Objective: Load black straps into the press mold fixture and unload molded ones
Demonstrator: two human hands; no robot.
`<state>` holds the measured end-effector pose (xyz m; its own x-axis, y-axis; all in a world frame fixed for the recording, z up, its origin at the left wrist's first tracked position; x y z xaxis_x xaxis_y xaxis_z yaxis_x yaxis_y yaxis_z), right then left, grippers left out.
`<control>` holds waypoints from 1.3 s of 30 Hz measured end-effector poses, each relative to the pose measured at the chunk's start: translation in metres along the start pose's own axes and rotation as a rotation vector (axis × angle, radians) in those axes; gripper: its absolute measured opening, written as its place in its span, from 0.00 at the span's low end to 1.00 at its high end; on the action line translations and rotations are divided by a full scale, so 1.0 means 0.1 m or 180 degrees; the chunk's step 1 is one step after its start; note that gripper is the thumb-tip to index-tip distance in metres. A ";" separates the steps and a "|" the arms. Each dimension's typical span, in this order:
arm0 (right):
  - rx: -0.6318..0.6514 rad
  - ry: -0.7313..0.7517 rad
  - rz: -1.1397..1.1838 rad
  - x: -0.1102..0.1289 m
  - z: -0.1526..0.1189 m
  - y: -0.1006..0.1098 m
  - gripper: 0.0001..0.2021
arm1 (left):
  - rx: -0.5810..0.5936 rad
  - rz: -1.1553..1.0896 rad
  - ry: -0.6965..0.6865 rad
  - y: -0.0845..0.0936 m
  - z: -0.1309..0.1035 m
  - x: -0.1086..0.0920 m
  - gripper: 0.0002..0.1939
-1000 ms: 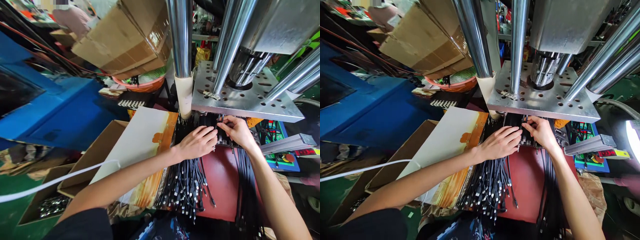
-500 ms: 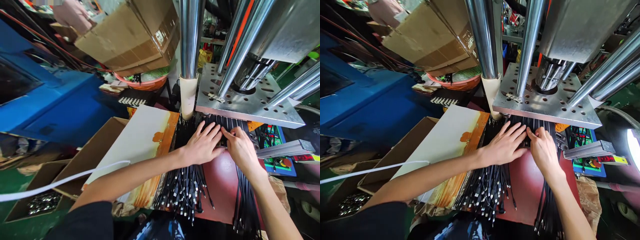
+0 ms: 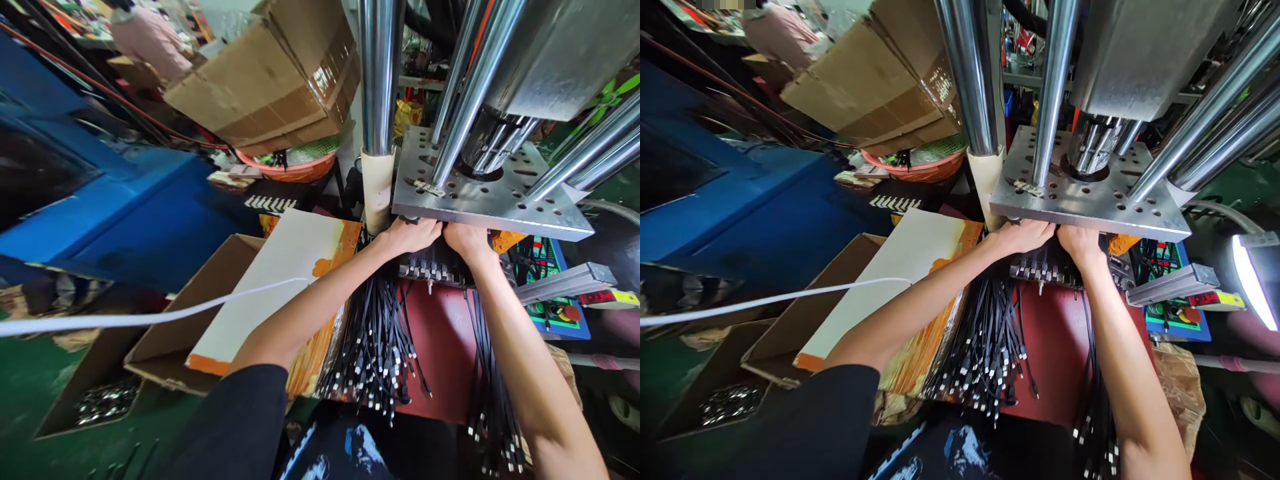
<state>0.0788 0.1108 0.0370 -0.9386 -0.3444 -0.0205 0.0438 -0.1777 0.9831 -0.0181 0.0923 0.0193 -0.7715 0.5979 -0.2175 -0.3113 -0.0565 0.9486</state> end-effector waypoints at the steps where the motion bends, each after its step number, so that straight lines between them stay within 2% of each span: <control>1: -0.0024 -0.0044 0.0054 0.02 -0.12 0.06 0.26 | -0.0054 -0.0123 -0.0075 0.04 -0.07 -0.02 0.22; 3: -0.0154 -0.0204 0.0204 0.11 -0.59 0.17 0.22 | -0.0289 -0.0497 -0.0183 0.22 -0.40 -0.13 0.21; 5: -0.0233 -0.0294 0.0428 0.31 -1.31 0.20 0.17 | -0.0607 -0.1063 -0.0097 0.48 -0.95 -0.27 0.20; 7: 0.0270 -0.0173 0.0793 0.60 -2.08 0.04 0.12 | -0.0455 -0.1901 0.0411 0.60 -1.59 -0.40 0.14; 8: 0.0532 -0.0221 0.0882 0.72 -2.43 -0.06 0.12 | -0.0069 -0.2418 0.0715 0.56 -1.89 -0.49 0.14; 9: 0.0713 -0.0303 0.0977 0.81 -2.73 -0.13 0.11 | 0.0532 -0.2956 0.0999 0.45 -2.19 -0.63 0.15; 11: 0.0883 -0.0559 0.1334 0.88 -3.16 -0.18 0.13 | 0.1732 -0.4057 0.1404 0.19 -2.70 -1.01 0.17; 12: 0.0996 -0.0621 0.1628 0.90 -3.29 -0.17 0.14 | 0.2052 -0.4678 0.1601 0.08 -2.86 -1.20 0.24; 13: 0.1157 -0.0629 0.1957 0.90 -3.38 -0.14 0.14 | 0.2136 -0.5324 0.1831 -0.03 -2.94 -1.36 0.32; 14: 0.1389 -0.0559 0.2286 0.92 -3.45 -0.10 0.13 | 0.1946 -0.5938 0.2144 -0.14 -2.96 -1.46 0.37; 16: 0.1913 -0.0446 0.2683 0.93 -3.55 -0.03 0.15 | 0.1144 -0.6812 0.2788 -0.34 -2.88 -1.57 0.33; 18: 0.2024 -0.0846 0.2331 0.78 -3.58 0.01 0.17 | 0.0550 -0.7135 0.3070 -0.47 -2.76 -1.63 0.23; 19: 0.1942 -0.1188 0.1868 0.67 -3.59 0.01 0.18 | 0.0474 -0.7148 0.3031 -0.50 -2.69 -1.66 0.20; 21: 0.1778 -0.1757 0.0711 0.49 -3.58 0.00 0.17 | 0.0632 -0.6938 0.2787 -0.51 -2.59 -1.69 0.20; 23: 0.1844 -0.1858 -0.0095 0.45 -3.53 -0.05 0.15 | 0.0904 -0.6509 0.2578 -0.51 -2.56 -1.69 0.24; 26: 0.1930 -0.1784 -0.0348 0.43 -3.45 -0.11 0.14 | 0.1210 -0.5885 0.2494 -0.58 -2.57 -1.69 0.32; 28: 0.1739 -0.1706 0.0135 0.43 -3.42 -0.07 0.12 | 0.1282 -0.5656 0.2499 -0.65 -2.55 -1.69 0.36; 30: 0.1540 -0.1412 0.1272 0.52 -3.45 0.01 0.14 | 0.1295 -0.5784 0.2559 -0.69 -2.50 -1.71 0.36; 32: 0.1540 -0.1059 0.2432 0.67 -3.56 0.10 0.18 | 0.1224 -0.6314 0.2748 -0.69 -2.45 -1.73 0.32; 34: 0.1780 -0.0940 0.3032 0.76 -3.73 0.15 0.19 | 0.1106 -0.6959 0.2907 -0.62 -2.39 -1.75 0.29; 35: 0.1910 -0.1015 0.3199 0.76 -3.80 0.14 0.17 | 0.1090 -0.7171 0.2874 -0.57 -2.38 -1.76 0.27; 37: 0.2064 -0.1281 0.3663 0.74 -3.85 0.09 0.14 | 0.1208 -0.7193 0.2518 -0.45 -2.38 -1.82 0.24; 39: 0.1959 -0.1638 0.4345 0.70 -3.73 0.02 0.22 | 0.1487 -0.6744 0.2080 -0.36 -2.44 -1.91 0.25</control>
<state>0.1406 -0.2574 -0.0307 -0.3270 0.4335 0.8398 0.8974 0.4210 0.1321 0.0046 -0.2150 -0.0299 0.3351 -0.7360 -0.5882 -0.6300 0.2891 -0.7207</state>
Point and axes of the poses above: each hand's wrist, its own z-axis towards the middle knuckle, its own y-axis out of the back of the hand, x = y × z, the point moved 7 cm from there along z, towards the middle knuckle
